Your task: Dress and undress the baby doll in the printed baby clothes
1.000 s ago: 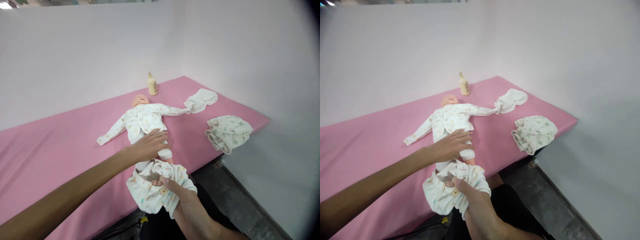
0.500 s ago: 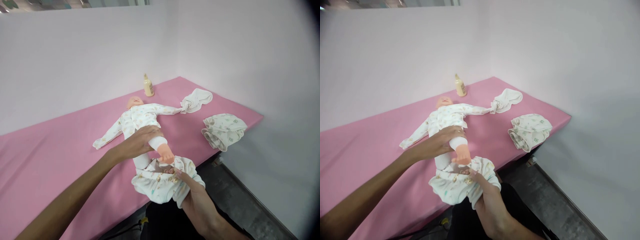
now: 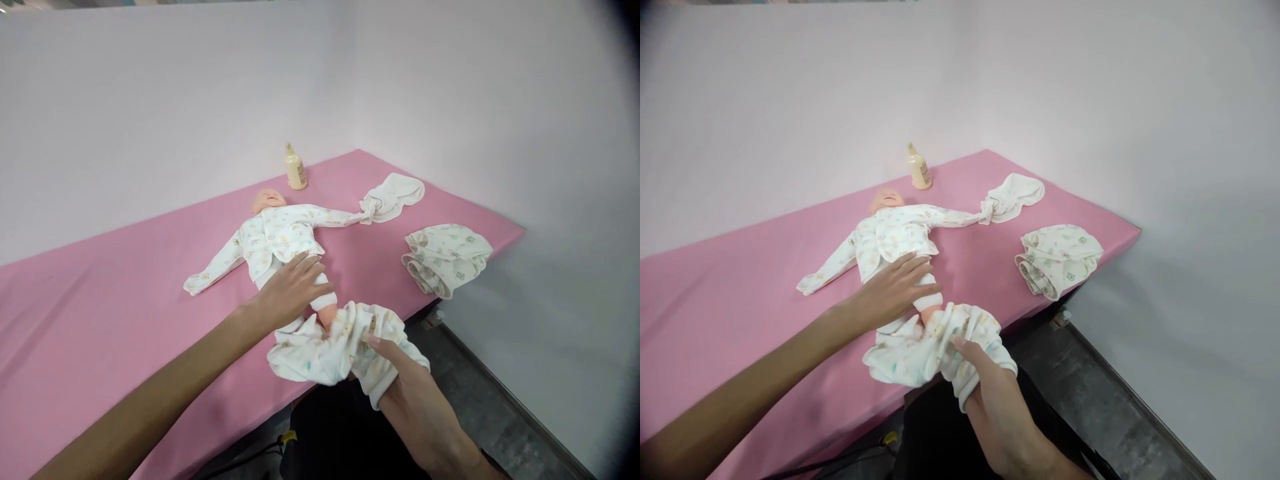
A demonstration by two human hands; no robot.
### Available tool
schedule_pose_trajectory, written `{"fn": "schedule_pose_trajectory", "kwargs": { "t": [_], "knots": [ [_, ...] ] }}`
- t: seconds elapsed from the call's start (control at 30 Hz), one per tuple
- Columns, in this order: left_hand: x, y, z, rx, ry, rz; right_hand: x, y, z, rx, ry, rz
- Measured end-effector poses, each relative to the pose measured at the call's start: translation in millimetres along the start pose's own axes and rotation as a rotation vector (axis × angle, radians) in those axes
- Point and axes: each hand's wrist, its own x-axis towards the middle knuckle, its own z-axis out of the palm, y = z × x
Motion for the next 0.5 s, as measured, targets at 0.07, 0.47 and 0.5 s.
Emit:
{"fn": "schedule_pose_trajectory", "kwargs": {
  "t": [0.07, 0.47, 0.5],
  "knots": [
    [2.0, 0.5, 0.5, -0.046, -0.009, 0.0, -0.6, 2.1, 2.6, -0.04, 0.016, -0.032],
    [6.3, 2.3, -0.1, -0.255, 0.002, -0.062, -4.8, 7.2, 2.9, -0.03, -0.046, -0.008],
    [7.9, 3.9, 0.9, -0.26, 0.022, -0.085, -5.5, 8.1, 3.6, -0.035, -0.066, 0.004]
  ]
}}
